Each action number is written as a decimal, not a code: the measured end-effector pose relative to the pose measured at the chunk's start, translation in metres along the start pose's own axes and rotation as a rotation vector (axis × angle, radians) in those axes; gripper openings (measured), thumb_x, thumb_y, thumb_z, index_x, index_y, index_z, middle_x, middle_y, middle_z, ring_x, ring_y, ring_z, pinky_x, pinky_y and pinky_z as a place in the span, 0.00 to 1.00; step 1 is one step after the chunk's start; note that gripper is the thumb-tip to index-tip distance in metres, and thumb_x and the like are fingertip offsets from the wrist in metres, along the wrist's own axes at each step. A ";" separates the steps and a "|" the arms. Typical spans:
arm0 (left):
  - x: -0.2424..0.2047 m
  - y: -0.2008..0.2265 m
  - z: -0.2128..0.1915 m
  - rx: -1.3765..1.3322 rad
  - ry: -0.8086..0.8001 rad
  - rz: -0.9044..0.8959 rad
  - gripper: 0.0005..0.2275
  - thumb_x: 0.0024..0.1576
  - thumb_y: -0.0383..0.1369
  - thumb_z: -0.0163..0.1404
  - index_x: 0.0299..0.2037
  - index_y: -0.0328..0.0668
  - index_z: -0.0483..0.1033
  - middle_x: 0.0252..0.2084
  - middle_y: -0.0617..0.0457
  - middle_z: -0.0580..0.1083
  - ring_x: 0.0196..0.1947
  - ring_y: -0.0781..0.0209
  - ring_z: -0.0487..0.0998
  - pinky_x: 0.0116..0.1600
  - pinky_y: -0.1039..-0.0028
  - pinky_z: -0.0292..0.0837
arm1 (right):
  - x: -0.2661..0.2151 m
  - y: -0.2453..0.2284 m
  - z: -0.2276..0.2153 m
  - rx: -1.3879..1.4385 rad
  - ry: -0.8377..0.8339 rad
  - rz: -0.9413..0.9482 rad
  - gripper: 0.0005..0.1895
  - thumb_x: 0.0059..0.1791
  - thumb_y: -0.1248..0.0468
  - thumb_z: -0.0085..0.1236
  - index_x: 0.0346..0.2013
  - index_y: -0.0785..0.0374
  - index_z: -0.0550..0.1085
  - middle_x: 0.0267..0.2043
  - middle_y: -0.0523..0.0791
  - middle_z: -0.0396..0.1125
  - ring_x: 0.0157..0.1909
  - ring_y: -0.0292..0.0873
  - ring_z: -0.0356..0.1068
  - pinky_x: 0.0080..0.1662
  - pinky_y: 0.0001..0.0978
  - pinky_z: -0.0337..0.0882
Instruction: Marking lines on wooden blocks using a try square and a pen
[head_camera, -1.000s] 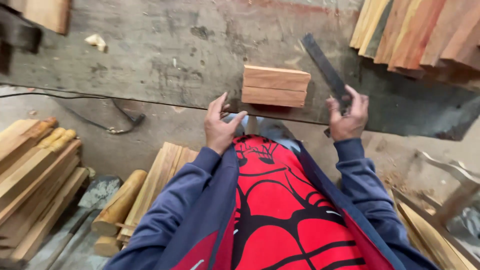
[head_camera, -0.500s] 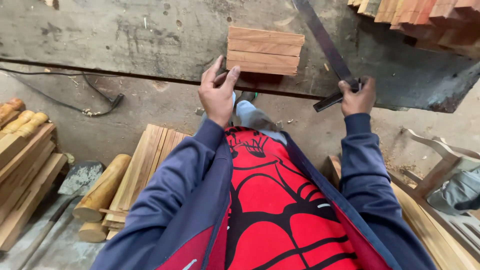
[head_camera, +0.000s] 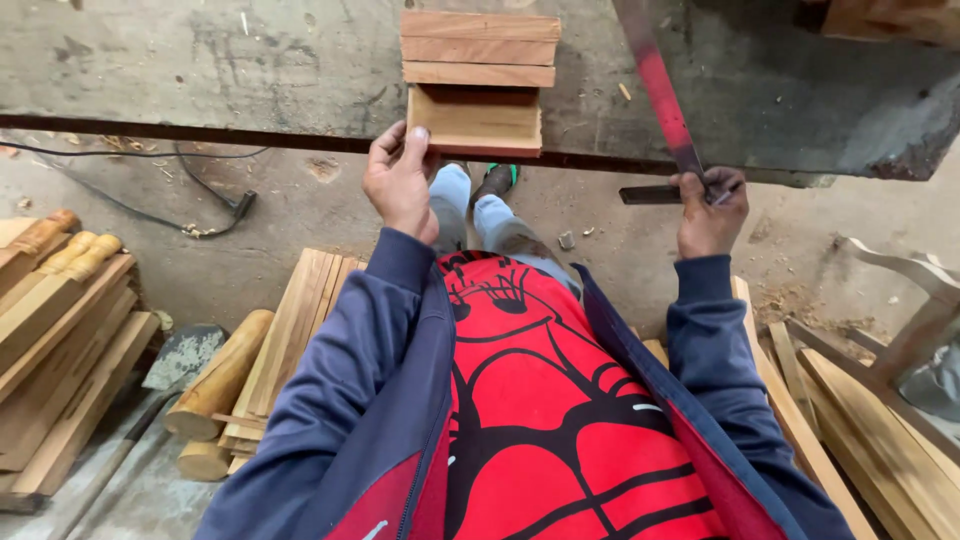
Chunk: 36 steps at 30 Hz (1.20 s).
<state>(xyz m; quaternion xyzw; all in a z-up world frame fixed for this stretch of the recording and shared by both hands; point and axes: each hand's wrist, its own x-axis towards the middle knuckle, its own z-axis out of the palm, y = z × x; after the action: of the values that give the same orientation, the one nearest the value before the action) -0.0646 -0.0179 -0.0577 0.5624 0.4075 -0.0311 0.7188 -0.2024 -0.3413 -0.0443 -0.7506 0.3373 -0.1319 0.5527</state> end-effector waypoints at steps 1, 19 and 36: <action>-0.005 0.008 -0.002 -0.002 0.005 0.011 0.14 0.46 0.29 0.59 0.41 0.40 0.72 0.34 0.49 0.71 0.34 0.59 0.76 0.38 0.67 0.78 | -0.006 -0.015 0.001 0.010 -0.007 -0.004 0.13 0.48 0.69 0.60 0.32 0.63 0.62 0.26 0.49 0.67 0.30 0.39 0.70 0.30 0.22 0.63; 0.114 0.170 -0.109 0.200 0.253 0.141 0.10 0.43 0.33 0.57 0.31 0.36 0.78 0.27 0.51 0.77 0.26 0.66 0.77 0.25 0.77 0.79 | -0.049 -0.119 0.047 0.797 -0.242 0.563 0.14 0.45 0.41 0.45 0.21 0.39 0.70 0.18 0.34 0.47 0.22 0.30 0.45 0.28 0.20 0.48; 0.133 0.182 -0.137 -0.081 -0.037 -0.145 0.16 0.53 0.38 0.44 0.41 0.32 0.74 0.33 0.48 0.75 0.16 0.65 0.73 0.21 0.78 0.75 | -0.107 -0.174 0.227 0.260 -0.163 0.505 0.19 0.49 0.53 0.50 0.18 0.53 0.59 0.14 0.36 0.46 0.16 0.30 0.53 0.20 0.21 0.50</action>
<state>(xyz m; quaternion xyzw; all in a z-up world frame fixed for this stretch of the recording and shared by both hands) 0.0400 0.2180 -0.0031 0.5011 0.4348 -0.0770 0.7443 -0.0891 -0.0757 0.0542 -0.5739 0.4481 0.0284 0.6849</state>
